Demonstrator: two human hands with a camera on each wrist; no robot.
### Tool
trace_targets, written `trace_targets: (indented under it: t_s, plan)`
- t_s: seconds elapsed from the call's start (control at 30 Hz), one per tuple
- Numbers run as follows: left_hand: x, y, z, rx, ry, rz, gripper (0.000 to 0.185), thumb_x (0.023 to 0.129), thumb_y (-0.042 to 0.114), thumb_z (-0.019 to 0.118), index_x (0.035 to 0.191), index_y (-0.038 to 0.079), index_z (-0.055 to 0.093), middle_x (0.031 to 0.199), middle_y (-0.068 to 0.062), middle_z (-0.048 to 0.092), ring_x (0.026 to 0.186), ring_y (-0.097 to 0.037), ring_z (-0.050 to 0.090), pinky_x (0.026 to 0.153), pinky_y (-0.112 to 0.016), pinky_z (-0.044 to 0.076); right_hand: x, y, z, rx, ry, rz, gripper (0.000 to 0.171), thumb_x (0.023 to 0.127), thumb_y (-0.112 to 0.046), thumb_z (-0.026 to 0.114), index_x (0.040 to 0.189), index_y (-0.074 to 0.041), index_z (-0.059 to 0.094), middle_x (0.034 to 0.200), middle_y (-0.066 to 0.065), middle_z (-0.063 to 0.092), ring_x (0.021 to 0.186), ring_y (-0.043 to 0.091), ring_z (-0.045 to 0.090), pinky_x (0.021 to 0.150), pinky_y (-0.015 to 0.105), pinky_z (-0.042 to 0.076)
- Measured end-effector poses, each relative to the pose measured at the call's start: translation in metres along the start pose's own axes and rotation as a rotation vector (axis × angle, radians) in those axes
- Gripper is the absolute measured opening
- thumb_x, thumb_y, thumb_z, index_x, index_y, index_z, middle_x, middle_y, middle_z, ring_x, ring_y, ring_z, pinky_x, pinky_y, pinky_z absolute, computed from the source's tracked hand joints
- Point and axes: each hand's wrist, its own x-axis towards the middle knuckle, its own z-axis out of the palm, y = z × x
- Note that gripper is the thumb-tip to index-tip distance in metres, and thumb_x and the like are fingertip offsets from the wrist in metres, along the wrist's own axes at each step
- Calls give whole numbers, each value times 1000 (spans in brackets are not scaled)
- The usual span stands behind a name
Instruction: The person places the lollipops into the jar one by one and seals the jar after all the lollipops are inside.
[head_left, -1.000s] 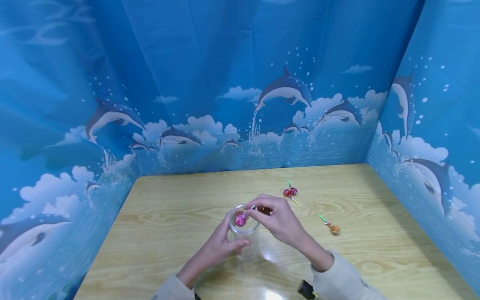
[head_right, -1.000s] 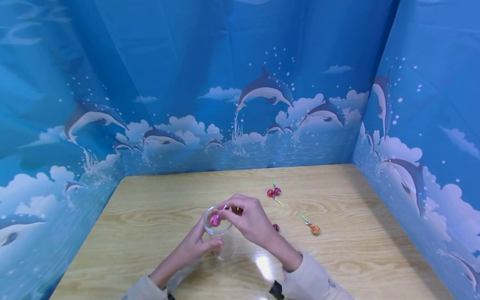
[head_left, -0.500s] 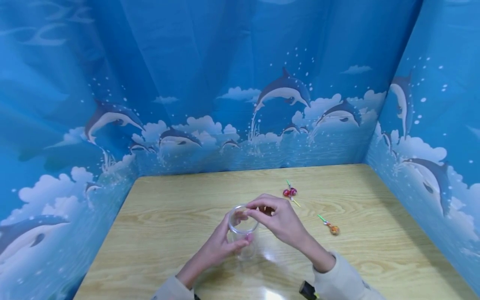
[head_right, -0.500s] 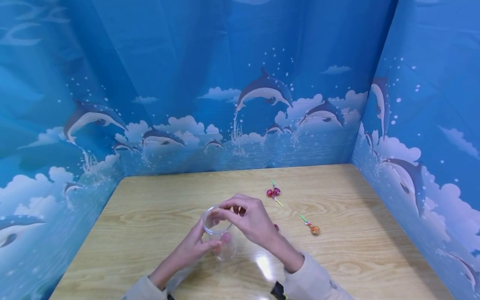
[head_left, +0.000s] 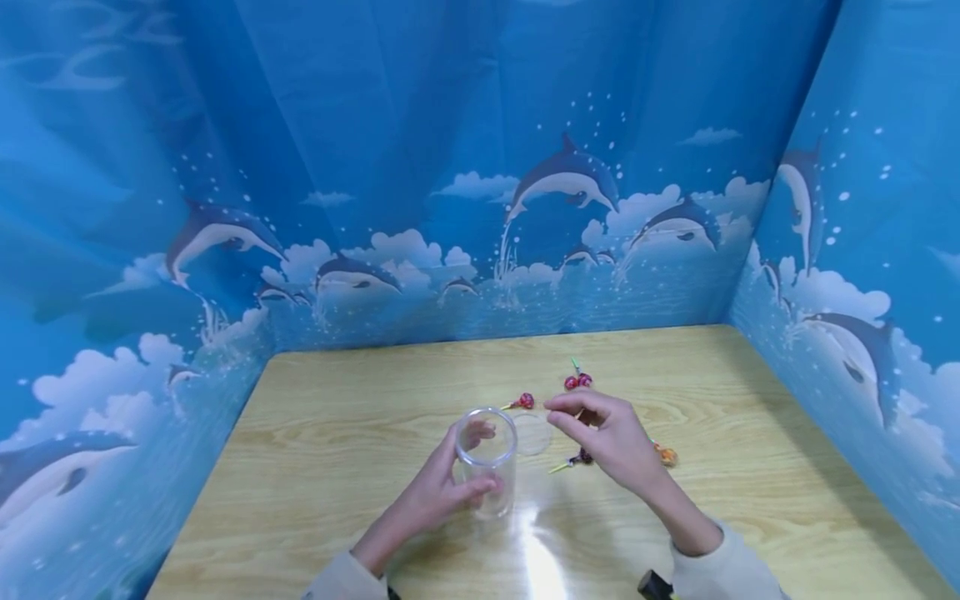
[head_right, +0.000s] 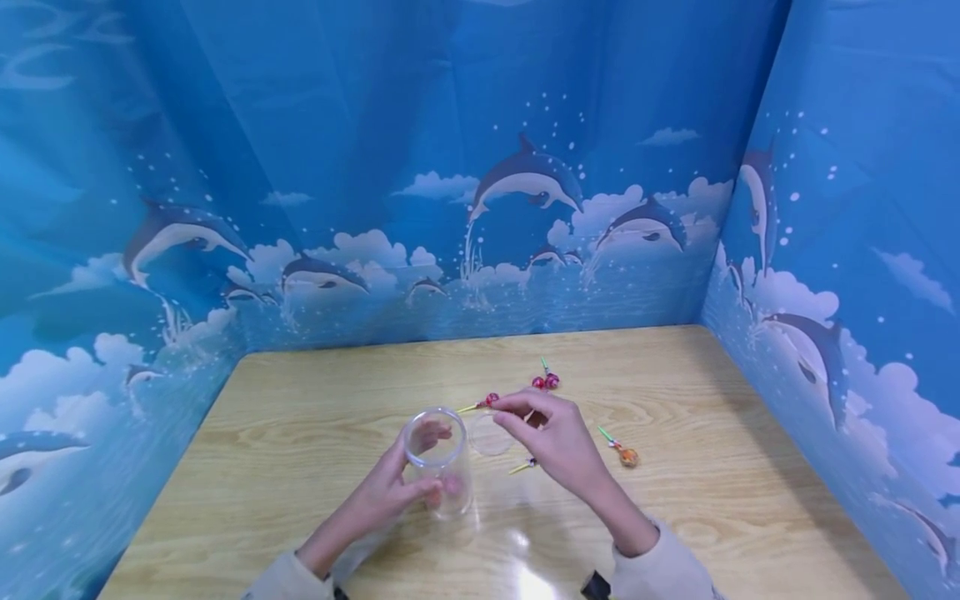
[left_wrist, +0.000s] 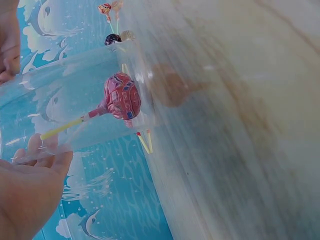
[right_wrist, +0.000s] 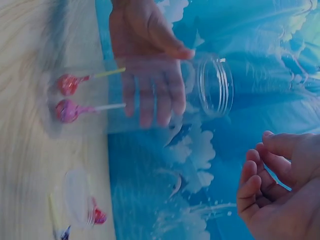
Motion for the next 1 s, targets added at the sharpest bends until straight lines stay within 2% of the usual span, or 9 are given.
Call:
trace_targets:
  t_s: [0.1, 0.2, 0.47, 0.6, 0.73, 1.0]
  plan:
    - [1, 0, 0, 5, -1, 6, 79, 89, 17, 81, 155, 13, 37, 146, -12, 56, 135, -36, 51, 114, -67, 35, -8, 10, -12, -1, 17, 68, 17, 97, -15, 74, 112, -9, 77, 101, 1, 74, 74, 12, 63, 60, 24, 53]
    - [2, 0, 0, 5, -2, 11, 79, 89, 17, 81, 154, 12, 37, 145, -13, 57, 135, -36, 52, 115, -66, 34, -15, 20, -23, -11, 40, 116, 18, 98, -16, 72, 114, -8, 76, 104, 2, 75, 83, 13, 67, 66, 25, 57]
    - [1, 1, -1, -18, 0, 0, 81, 89, 19, 82, 155, 10, 36, 145, -15, 56, 136, -36, 51, 117, -65, 31, -30, 42, -40, -56, 80, 198, 21, 99, -20, 72, 114, -6, 75, 105, 7, 75, 89, 17, 68, 72, 25, 58]
    - [1, 1, -1, -20, -4, 1, 80, 89, 18, 82, 154, 10, 36, 145, -14, 56, 136, -36, 51, 117, -65, 32, -39, 51, -42, -61, 80, 260, 26, 100, -23, 71, 116, -4, 74, 107, 8, 74, 92, 22, 68, 74, 25, 58]
    - [2, 1, -1, -17, 0, 9, 80, 88, 18, 82, 154, 10, 38, 144, -13, 57, 135, -35, 52, 117, -63, 33, -47, 60, -41, -36, 63, 306, 31, 99, -22, 71, 120, 0, 72, 107, 11, 73, 88, 20, 66, 70, 26, 57]
    - [1, 2, -1, -31, 1, 18, 80, 87, 16, 82, 153, 8, 37, 143, -15, 57, 134, -37, 52, 116, -64, 34, -61, 80, -26, -1, 15, 388, 35, 99, -26, 72, 123, -1, 71, 108, 13, 73, 91, 23, 66, 72, 28, 58]
